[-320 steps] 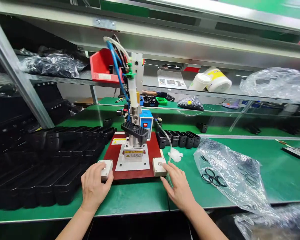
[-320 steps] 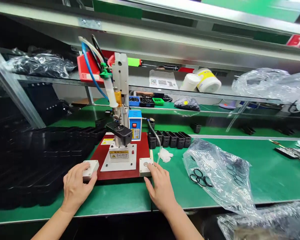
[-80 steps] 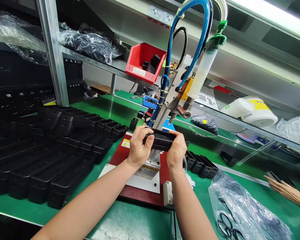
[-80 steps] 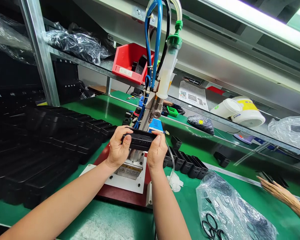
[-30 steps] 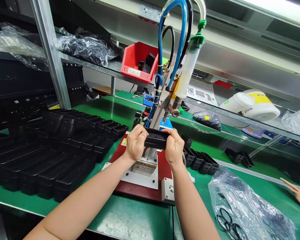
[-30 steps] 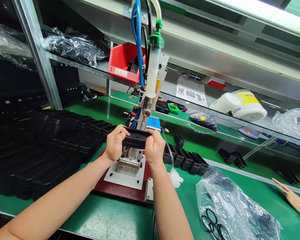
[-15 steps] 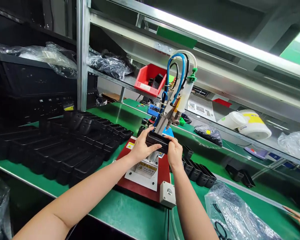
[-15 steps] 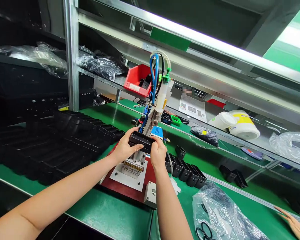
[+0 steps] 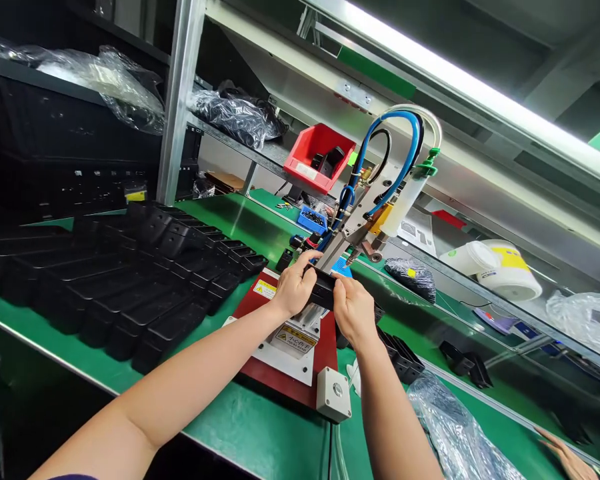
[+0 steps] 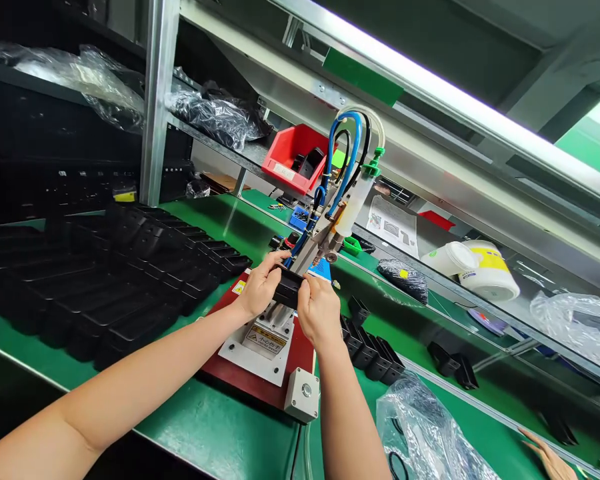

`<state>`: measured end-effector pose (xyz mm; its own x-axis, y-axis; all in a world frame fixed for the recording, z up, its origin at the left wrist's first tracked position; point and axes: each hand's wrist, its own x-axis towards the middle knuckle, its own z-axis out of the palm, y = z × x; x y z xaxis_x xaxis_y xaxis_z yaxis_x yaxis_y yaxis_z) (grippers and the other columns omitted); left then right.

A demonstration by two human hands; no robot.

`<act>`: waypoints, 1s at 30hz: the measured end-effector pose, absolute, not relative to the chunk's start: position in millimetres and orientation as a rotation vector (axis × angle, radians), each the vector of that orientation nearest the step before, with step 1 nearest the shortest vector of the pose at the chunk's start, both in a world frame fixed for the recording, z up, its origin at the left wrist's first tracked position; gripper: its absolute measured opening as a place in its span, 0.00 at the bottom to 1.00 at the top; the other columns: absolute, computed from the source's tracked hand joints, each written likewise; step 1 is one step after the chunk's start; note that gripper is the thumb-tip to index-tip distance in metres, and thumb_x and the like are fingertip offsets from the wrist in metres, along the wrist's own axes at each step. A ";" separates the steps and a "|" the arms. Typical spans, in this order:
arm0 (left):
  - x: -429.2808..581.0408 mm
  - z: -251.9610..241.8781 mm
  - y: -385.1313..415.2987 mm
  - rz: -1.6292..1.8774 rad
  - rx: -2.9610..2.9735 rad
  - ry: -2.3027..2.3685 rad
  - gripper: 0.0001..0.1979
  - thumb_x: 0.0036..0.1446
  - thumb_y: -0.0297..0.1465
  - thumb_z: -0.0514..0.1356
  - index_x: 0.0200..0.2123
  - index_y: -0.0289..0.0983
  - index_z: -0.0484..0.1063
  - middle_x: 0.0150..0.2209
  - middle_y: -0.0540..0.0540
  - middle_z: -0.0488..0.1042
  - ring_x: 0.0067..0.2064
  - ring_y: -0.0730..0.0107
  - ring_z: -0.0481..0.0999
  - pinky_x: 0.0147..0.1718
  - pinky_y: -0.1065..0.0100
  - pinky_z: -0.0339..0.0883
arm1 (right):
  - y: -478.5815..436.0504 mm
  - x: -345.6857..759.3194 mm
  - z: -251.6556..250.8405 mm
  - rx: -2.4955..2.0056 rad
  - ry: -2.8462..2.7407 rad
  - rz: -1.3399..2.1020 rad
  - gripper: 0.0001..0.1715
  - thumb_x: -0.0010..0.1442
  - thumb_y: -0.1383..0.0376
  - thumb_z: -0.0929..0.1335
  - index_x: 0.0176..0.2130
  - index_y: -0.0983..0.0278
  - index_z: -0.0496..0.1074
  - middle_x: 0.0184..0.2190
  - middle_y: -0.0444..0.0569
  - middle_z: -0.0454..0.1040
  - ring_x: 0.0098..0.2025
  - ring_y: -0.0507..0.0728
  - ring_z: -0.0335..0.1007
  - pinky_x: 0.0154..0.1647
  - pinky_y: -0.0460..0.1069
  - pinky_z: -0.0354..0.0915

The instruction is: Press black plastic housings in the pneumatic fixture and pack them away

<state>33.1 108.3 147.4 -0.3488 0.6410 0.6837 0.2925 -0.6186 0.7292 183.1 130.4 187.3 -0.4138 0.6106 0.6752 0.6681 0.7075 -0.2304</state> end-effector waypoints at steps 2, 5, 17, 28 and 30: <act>31.6 147.0 107.8 2.007 1.680 1.234 0.17 0.59 0.28 0.46 0.42 0.39 0.74 0.42 0.47 0.78 0.43 0.64 0.76 0.42 0.65 0.67 | 131.0 180.7 186.0 -0.990 -2.167 -0.207 0.26 0.65 0.57 0.55 0.42 0.64 0.77 0.42 0.55 0.79 0.45 0.62 0.73 0.48 0.56 0.65; 30.7 145.6 106.3 1.944 1.695 1.302 0.18 0.58 0.28 0.47 0.38 0.39 0.76 0.41 0.47 0.79 0.42 0.63 0.76 0.41 0.64 0.67 | 132.6 180.1 185.9 -1.019 -2.204 -0.298 0.25 0.64 0.62 0.55 0.40 0.65 0.78 0.39 0.54 0.79 0.42 0.60 0.75 0.45 0.53 0.67; 32.9 141.8 100.9 1.932 1.651 1.408 0.19 0.60 0.33 0.46 0.41 0.39 0.77 0.39 0.48 0.79 0.39 0.64 0.76 0.38 0.66 0.66 | 134.0 177.3 187.8 -1.045 -2.143 -0.049 0.22 0.59 0.64 0.58 0.37 0.65 0.79 0.38 0.54 0.80 0.43 0.60 0.74 0.46 0.51 0.64; 34.7 149.9 97.5 1.989 1.796 1.433 0.12 0.59 0.37 0.53 0.35 0.38 0.75 0.37 0.46 0.78 0.40 0.63 0.77 0.41 0.64 0.68 | 142.5 184.9 157.5 -0.884 -1.693 0.284 0.28 0.62 0.58 0.52 0.33 0.65 0.75 0.32 0.50 0.78 0.36 0.56 0.73 0.38 0.48 0.66; 38.5 148.3 100.9 2.044 1.771 1.430 0.11 0.59 0.34 0.53 0.34 0.37 0.74 0.36 0.44 0.78 0.39 0.63 0.77 0.41 0.63 0.69 | 147.5 180.3 151.7 -0.874 -1.611 0.295 0.26 0.61 0.59 0.52 0.30 0.65 0.73 0.30 0.50 0.77 0.35 0.56 0.72 0.38 0.49 0.66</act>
<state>38.5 100.9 148.3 -0.3277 0.5951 0.7338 0.4855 -0.5602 0.6711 180.3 147.5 151.7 0.0021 0.6763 0.7367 0.3712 0.6835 -0.6285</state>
